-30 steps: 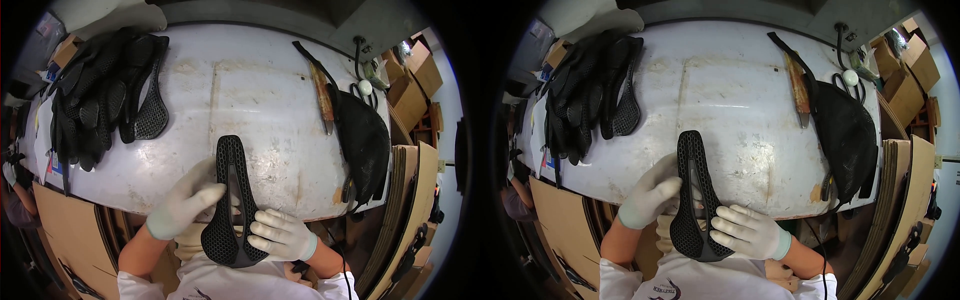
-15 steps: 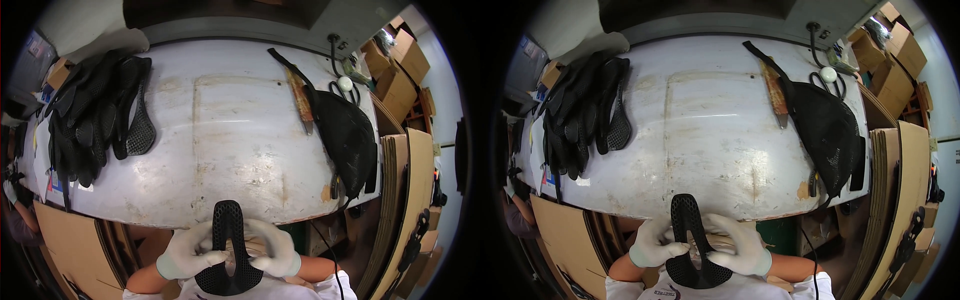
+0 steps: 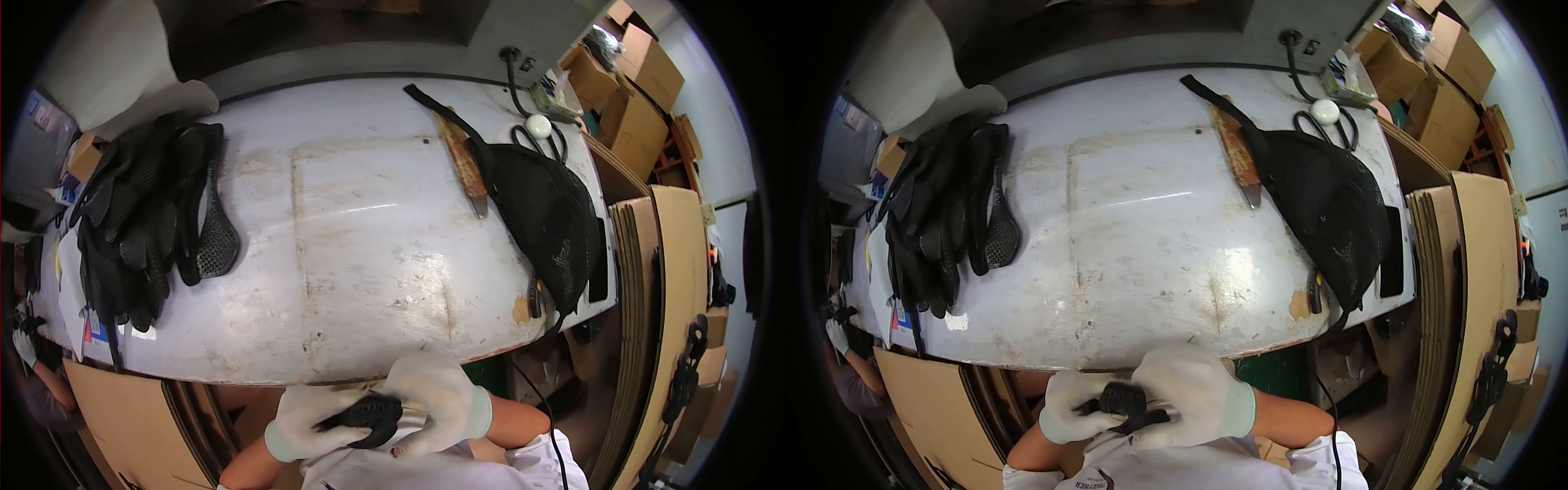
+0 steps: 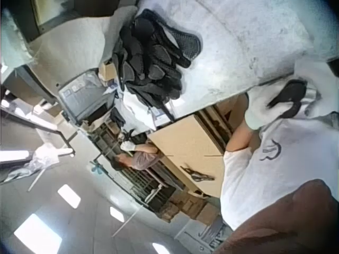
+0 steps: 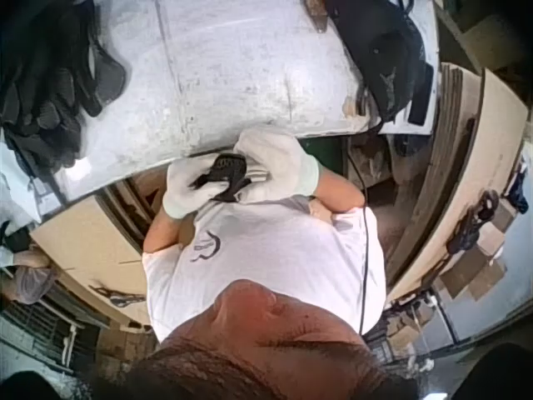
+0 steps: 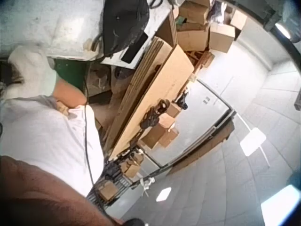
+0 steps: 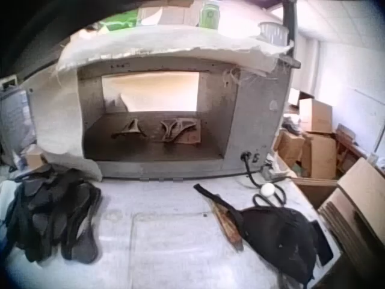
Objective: Inspecting and preparing bicycle saddle components at a manufacturing workbench.
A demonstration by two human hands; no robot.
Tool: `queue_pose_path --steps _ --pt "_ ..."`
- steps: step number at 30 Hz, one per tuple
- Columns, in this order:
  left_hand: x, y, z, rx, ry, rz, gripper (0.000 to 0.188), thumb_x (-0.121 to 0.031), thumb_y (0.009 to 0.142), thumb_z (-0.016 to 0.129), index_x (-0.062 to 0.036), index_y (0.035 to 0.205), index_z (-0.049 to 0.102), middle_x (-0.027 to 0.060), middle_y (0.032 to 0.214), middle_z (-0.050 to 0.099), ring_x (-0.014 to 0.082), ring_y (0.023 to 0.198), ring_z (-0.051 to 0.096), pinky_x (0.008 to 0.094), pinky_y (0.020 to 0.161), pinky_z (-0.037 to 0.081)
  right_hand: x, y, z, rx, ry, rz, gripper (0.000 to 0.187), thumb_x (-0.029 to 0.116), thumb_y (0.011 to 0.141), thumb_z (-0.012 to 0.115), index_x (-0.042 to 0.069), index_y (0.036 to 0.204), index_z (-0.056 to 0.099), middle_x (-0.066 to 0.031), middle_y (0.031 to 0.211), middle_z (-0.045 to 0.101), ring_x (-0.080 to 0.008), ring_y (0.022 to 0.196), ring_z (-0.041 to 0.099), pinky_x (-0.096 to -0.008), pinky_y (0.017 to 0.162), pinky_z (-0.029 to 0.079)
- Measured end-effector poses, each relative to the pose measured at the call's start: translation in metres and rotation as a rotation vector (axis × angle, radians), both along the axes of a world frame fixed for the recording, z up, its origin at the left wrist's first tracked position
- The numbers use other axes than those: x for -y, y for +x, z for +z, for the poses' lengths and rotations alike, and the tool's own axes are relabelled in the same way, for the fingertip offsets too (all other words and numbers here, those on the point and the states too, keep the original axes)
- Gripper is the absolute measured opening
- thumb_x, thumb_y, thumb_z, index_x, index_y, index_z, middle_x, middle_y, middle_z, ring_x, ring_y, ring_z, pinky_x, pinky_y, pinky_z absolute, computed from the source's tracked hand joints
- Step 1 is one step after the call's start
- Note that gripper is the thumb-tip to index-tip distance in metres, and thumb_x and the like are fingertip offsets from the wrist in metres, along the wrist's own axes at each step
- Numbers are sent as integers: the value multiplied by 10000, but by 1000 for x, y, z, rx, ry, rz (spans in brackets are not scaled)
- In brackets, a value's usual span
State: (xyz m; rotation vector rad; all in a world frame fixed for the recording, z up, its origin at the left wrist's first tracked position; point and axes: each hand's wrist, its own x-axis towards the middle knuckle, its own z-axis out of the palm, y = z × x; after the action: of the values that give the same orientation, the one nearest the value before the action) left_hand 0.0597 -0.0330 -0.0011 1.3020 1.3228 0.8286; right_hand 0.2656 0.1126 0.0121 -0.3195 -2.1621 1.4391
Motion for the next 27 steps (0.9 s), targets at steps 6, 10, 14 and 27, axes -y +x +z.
queue_pose_path --steps 6,10,14,27 --pt "9 5 -5 -218 526 13 392 -395 762 837 -97 1014 799 0 613 551 177 508 582 314 462 410 20 -5 5 -25 188 61 566 563 798 820 91 674 532 -44 636 440 -245 541 495 -383 488 368" --pt "9 3 -2 -354 603 -47 391 -387 724 821 -108 998 803 -32 584 441 136 476 511 291 436 369 25 -2 0 -32 168 70 547 534 803 822 93 663 529 -41 627 434 -245 532 485 -387 481 351" --pt "13 3 -2 -451 669 -40 358 -362 730 809 -127 1000 805 -43 575 399 119 457 460 284 424 352 26 -5 1 -43 112 76 446 416 842 781 94 653 537 -41 618 427 -247 528 478 -392 478 339" --pt "20 -6 21 -694 569 -52 353 -223 705 781 -82 1028 781 -60 574 467 104 464 492 266 424 373 25 -10 -7 -1 174 52 453 386 808 824 99 618 529 -39 605 446 -235 487 465 -373 455 351"
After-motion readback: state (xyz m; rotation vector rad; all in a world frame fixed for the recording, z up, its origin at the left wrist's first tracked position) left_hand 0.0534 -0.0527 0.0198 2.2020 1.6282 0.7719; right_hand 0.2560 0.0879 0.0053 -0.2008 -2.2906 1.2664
